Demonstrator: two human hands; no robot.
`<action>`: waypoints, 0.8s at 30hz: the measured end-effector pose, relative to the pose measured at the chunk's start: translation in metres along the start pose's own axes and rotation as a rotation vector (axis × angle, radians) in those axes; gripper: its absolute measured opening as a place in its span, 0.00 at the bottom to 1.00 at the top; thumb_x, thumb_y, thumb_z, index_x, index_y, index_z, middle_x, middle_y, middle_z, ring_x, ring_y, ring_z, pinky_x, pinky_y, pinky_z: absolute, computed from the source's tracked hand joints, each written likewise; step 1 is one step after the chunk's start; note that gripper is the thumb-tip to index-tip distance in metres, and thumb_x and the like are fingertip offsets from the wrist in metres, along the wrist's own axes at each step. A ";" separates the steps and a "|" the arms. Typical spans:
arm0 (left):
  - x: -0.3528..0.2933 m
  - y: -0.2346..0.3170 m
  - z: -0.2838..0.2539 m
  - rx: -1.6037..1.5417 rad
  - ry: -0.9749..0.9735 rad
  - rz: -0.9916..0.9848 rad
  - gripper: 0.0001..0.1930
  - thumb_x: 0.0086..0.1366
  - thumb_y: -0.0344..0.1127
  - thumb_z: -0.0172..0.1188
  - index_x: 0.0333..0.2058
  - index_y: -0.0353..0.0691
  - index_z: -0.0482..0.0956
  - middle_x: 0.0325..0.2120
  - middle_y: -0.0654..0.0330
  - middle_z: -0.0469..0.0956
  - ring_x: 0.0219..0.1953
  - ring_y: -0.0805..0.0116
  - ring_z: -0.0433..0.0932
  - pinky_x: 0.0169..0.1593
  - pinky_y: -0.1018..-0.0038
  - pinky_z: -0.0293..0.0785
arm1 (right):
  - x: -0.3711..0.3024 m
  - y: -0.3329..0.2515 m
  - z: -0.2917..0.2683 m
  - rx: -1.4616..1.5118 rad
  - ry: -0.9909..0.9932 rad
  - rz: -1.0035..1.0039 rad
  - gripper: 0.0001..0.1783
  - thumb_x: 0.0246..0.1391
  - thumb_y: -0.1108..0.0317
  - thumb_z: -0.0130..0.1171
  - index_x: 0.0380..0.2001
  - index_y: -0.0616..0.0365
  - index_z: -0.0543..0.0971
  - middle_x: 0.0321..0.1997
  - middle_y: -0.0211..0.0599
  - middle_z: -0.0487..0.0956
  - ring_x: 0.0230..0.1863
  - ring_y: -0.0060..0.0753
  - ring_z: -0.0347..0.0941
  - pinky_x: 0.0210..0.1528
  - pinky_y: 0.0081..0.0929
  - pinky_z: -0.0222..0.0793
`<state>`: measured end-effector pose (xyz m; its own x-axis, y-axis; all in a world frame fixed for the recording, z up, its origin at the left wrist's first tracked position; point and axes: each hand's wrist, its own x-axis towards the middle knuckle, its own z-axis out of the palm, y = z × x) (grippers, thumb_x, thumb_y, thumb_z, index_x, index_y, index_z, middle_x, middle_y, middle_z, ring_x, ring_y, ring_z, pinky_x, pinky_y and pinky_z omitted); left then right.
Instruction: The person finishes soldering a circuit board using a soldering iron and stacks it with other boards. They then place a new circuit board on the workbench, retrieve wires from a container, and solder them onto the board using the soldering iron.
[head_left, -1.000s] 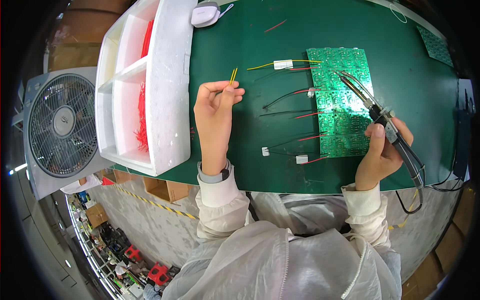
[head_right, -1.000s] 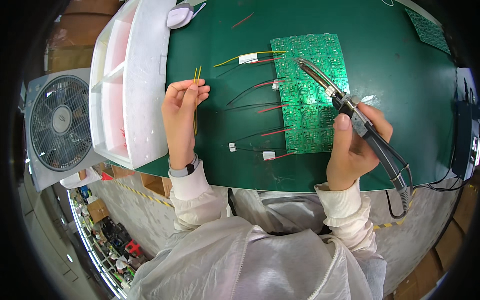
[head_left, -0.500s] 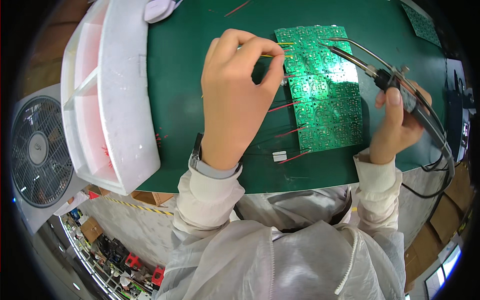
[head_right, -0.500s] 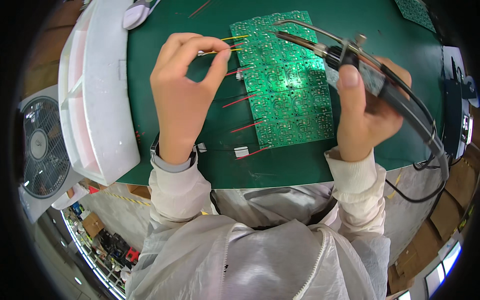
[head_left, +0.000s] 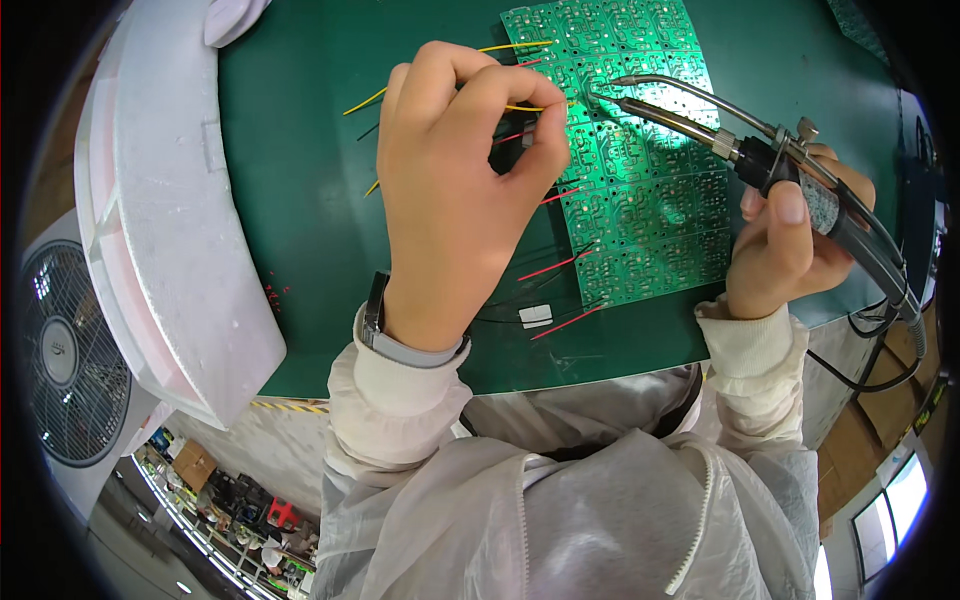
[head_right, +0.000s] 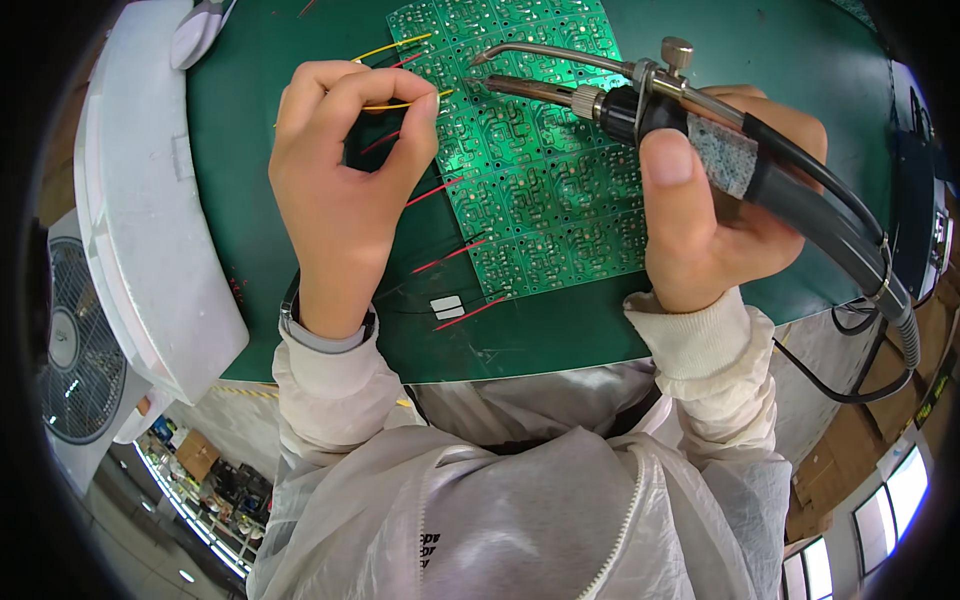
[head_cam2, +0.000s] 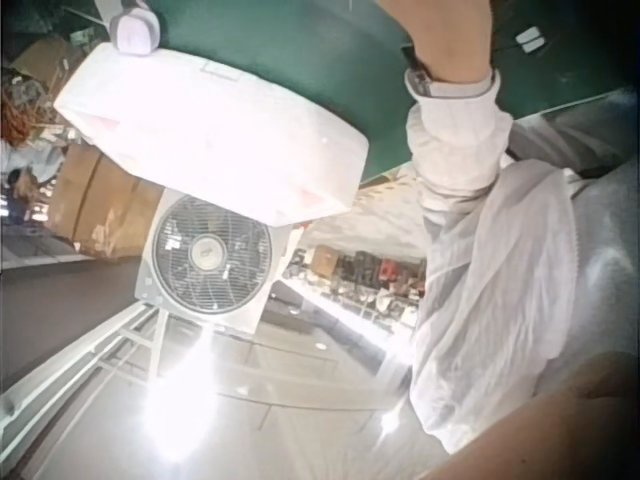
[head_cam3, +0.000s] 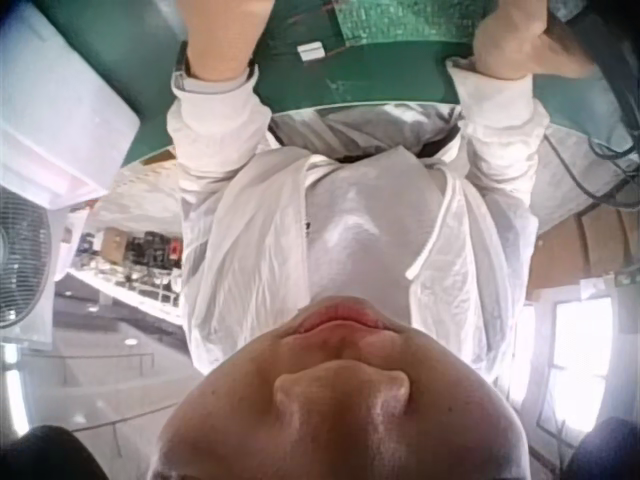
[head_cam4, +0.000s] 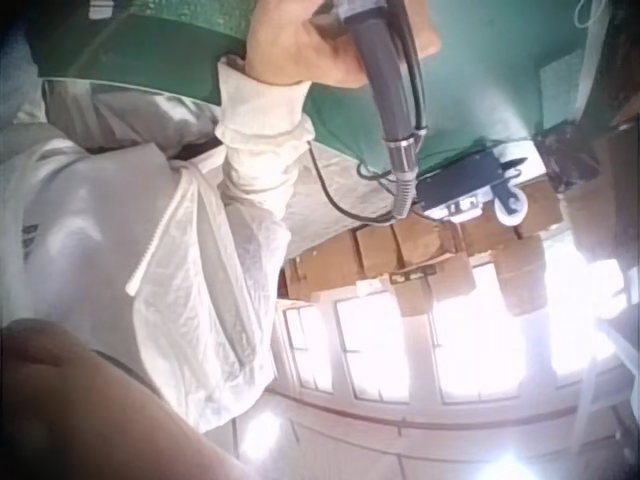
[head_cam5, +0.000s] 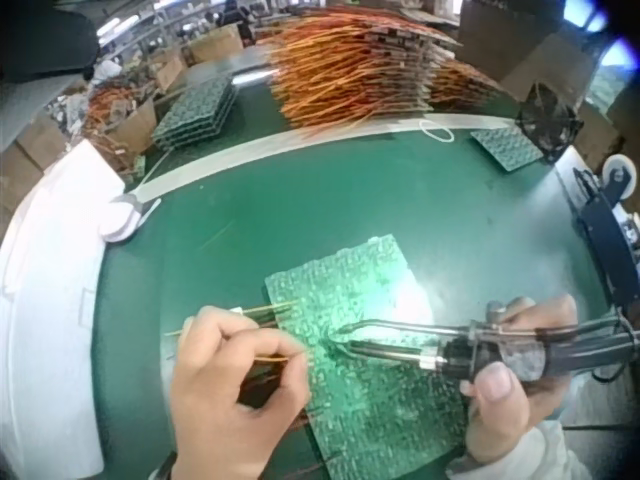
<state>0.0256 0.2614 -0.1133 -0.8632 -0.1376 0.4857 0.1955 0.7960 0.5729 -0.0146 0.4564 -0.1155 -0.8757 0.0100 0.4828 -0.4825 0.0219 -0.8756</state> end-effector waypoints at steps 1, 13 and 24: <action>0.000 -0.001 0.001 -0.003 -0.005 -0.003 0.09 0.42 0.24 0.61 0.24 0.41 0.75 0.23 0.64 0.69 0.26 0.72 0.69 0.32 0.79 0.64 | 0.000 0.001 -0.001 -0.009 -0.004 -0.007 0.18 0.37 0.67 0.63 0.29 0.65 0.67 0.26 0.34 0.70 0.25 0.21 0.64 0.31 0.16 0.61; 0.006 0.012 0.002 -0.025 -0.034 0.010 0.07 0.43 0.24 0.60 0.24 0.39 0.74 0.23 0.63 0.69 0.26 0.73 0.69 0.32 0.81 0.65 | 0.000 0.003 0.000 -0.004 -0.009 0.036 0.19 0.36 0.68 0.64 0.30 0.65 0.68 0.26 0.33 0.70 0.26 0.20 0.64 0.33 0.16 0.62; 0.010 0.019 -0.002 0.092 -0.125 0.031 0.07 0.43 0.23 0.61 0.24 0.38 0.74 0.24 0.63 0.69 0.27 0.73 0.70 0.31 0.81 0.66 | 0.003 0.000 0.010 -0.163 0.015 -0.063 0.13 0.38 0.70 0.53 0.26 0.67 0.66 0.18 0.38 0.66 0.14 0.22 0.58 0.17 0.15 0.56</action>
<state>0.0219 0.2741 -0.0961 -0.9098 -0.0420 0.4130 0.1848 0.8499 0.4935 -0.0175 0.4468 -0.1140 -0.8428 0.0186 0.5379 -0.5258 0.1849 -0.8303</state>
